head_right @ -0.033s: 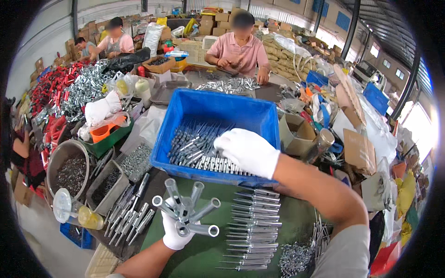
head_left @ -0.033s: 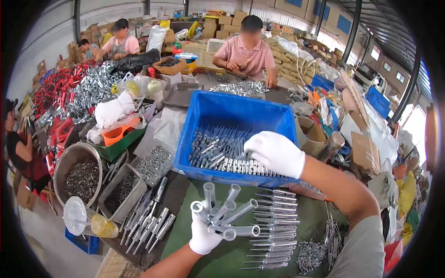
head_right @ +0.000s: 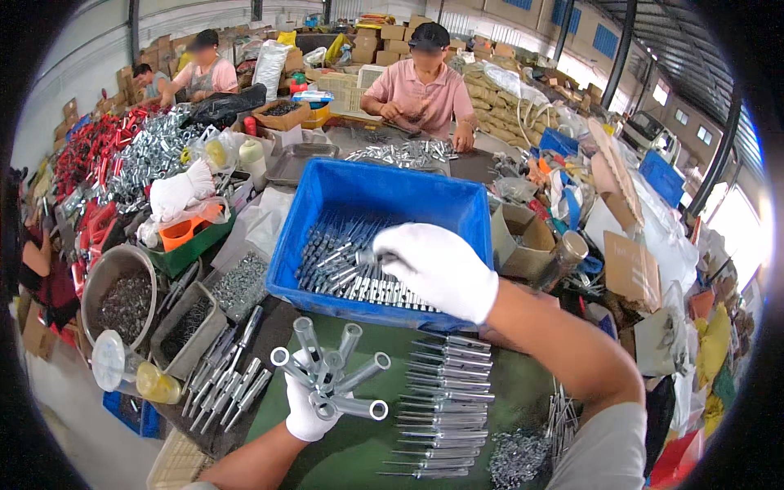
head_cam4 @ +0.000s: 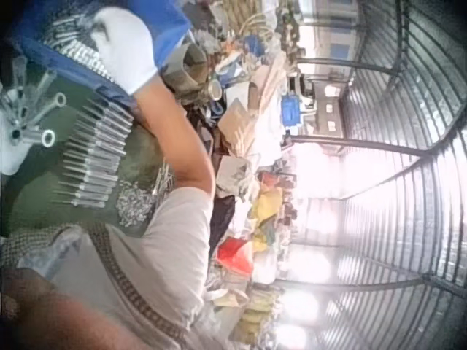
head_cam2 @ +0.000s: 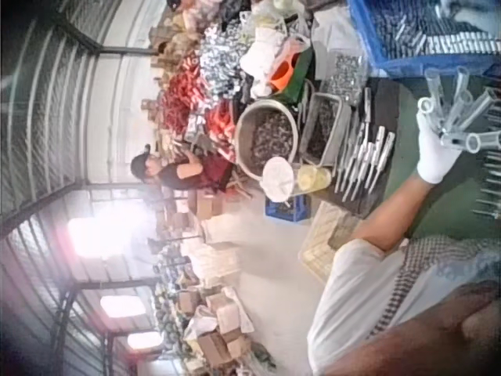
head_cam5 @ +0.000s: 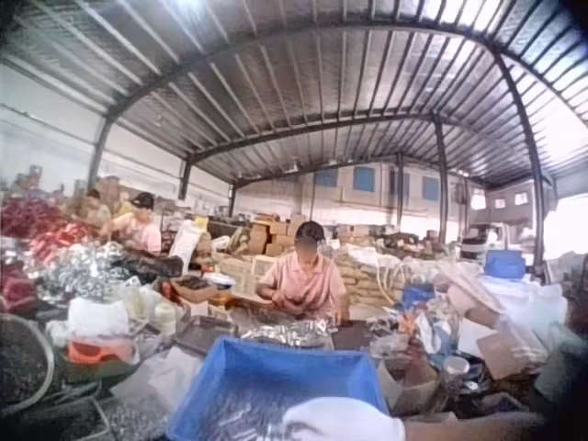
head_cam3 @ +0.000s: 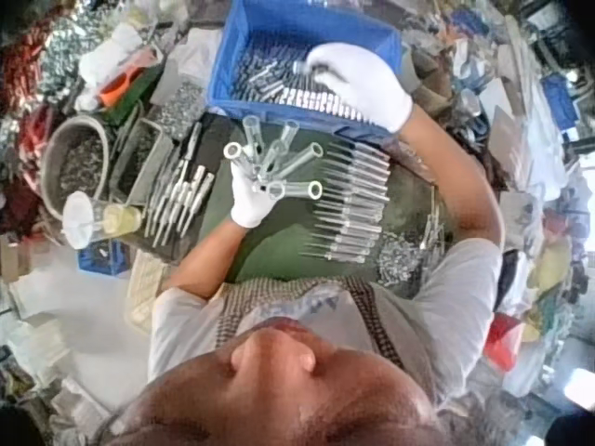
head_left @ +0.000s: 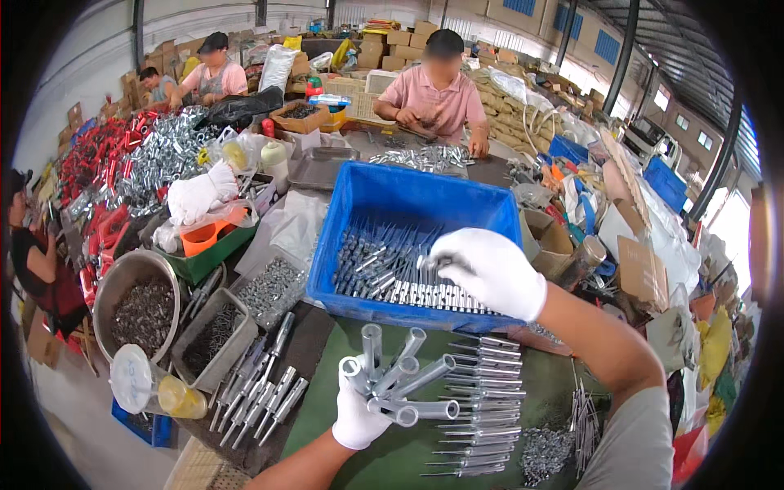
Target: The person takes metal rods and tubular sleeves from storage containers and assembles them by inserting the rods into the tubular sleeves.
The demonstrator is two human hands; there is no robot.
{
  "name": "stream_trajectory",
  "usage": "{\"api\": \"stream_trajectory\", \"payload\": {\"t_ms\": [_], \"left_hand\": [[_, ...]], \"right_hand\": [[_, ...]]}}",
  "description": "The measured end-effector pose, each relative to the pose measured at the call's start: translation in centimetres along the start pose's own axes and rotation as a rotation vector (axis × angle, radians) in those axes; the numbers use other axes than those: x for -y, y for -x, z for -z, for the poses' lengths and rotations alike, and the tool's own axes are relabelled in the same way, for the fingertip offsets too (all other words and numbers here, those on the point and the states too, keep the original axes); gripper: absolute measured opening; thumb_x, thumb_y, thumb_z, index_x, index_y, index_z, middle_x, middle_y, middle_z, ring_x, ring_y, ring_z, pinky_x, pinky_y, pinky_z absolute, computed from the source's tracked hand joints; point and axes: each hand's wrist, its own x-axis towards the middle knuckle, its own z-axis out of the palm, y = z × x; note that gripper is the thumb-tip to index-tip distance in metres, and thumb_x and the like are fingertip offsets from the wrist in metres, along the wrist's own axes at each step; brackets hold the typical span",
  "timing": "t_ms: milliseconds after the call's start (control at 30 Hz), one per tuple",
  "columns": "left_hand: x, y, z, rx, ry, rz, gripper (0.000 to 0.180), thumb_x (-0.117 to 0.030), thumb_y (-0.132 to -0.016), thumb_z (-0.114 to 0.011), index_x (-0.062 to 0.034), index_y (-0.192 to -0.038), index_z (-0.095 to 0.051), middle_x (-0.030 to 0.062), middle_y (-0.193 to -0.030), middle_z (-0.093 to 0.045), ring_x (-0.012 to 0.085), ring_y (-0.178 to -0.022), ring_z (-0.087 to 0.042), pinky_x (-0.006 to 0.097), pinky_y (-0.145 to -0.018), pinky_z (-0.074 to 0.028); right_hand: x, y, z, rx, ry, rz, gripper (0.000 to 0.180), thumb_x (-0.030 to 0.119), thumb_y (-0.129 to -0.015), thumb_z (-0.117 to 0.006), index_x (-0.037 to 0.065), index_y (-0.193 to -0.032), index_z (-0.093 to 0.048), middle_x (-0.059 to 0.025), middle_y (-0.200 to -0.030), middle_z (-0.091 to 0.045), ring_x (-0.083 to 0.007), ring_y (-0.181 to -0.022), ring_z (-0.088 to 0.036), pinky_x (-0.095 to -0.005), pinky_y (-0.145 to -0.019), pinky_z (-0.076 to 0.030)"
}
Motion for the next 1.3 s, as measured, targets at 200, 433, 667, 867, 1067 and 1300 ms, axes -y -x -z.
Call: {"api": "stream_trajectory", "payload": {"t_ms": [200,433,667,867,1067,1300], "left_hand": [[0.2,0.3,2.3,0.335,-0.115,0.055,0.037,-0.047,-0.093,-0.047,-0.011,-0.103,-0.051,0.0074,-0.105,-0.059,0.0226,-0.102,-0.059,0.041,-0.084,-0.048],[1.3,-0.8,3.4,0.369,-0.256,0.04,0.033,-0.039,-0.091,-0.053,-0.0057,-0.087,-0.051,0.0007,-0.077,-0.051,0.0128,-0.063,-0.051,0.028,-0.057,-0.047],[0.6,0.5,1.4,0.33,-0.347,0.092,0.035,-0.036,-0.089,-0.054,-0.0016,-0.089,-0.056,0.005,-0.075,-0.058,0.0125,-0.061,-0.055,0.028,-0.053,-0.047],[1.0,-0.3,3.0,0.554,-1.085,-0.464,0.028,-0.015,-0.076,-0.071,-0.0007,-0.098,-0.062,0.0069,-0.082,-0.062,0.0199,-0.07,-0.062,0.032,-0.063,-0.05],[2.7,-0.9,5.8,0.705,-1.312,-0.663,0.053,-0.018,-0.07,-0.079,-0.0042,-0.113,-0.052,0.0148,-0.092,-0.068,0.032,-0.076,-0.069,0.037,-0.063,-0.055],[2.4,0.0,5.1,0.839,-1.456,-0.646,0.06,-0.019,-0.069,-0.08,-0.0045,-0.117,-0.046,0.0136,-0.094,-0.067,0.0317,-0.076,-0.068,0.037,-0.065,-0.056]], "right_hand": [[9.1,0.4,4.3,-0.417,-1.008,-0.28,0.055,0.006,-0.085,-0.058,0.003,-0.136,-0.036,-0.0119,-0.096,-0.059,-0.0149,-0.08,-0.059,-0.0291,-0.078,-0.05],[9.4,1.9,2.1,-0.145,-0.793,-0.228,0.043,0.001,-0.084,-0.063,0.008,-0.125,-0.052,-0.0052,-0.098,-0.059,-0.0126,-0.088,-0.062,-0.0276,-0.082,-0.05],[9.6,2.2,1.8,0.066,-0.492,-0.119,0.028,0.008,-0.08,-0.067,0.007,-0.107,-0.06,-0.0083,-0.09,-0.065,-0.0231,-0.082,-0.065,-0.0332,-0.073,-0.051],[8.4,4.0,1.4,0.106,-0.635,-0.059,0.022,0.012,-0.081,-0.067,0.008,-0.102,-0.061,-0.008,-0.095,-0.063,-0.0236,-0.089,-0.064,-0.0333,-0.081,-0.049],[7.3,7.1,0.4,0.14,-0.917,-0.185,0.023,0.012,-0.081,-0.072,0.005,-0.102,-0.066,-0.0086,-0.107,-0.065,-0.0206,-0.108,-0.06,-0.0338,-0.095,-0.046],[4.0,5.9,1.6,0.339,-0.9,-0.077,0.058,0.018,-0.074,-0.077,0.005,-0.125,-0.055,-0.009,-0.126,-0.057,-0.0228,-0.115,-0.054,-0.0348,-0.098,-0.043]]}}
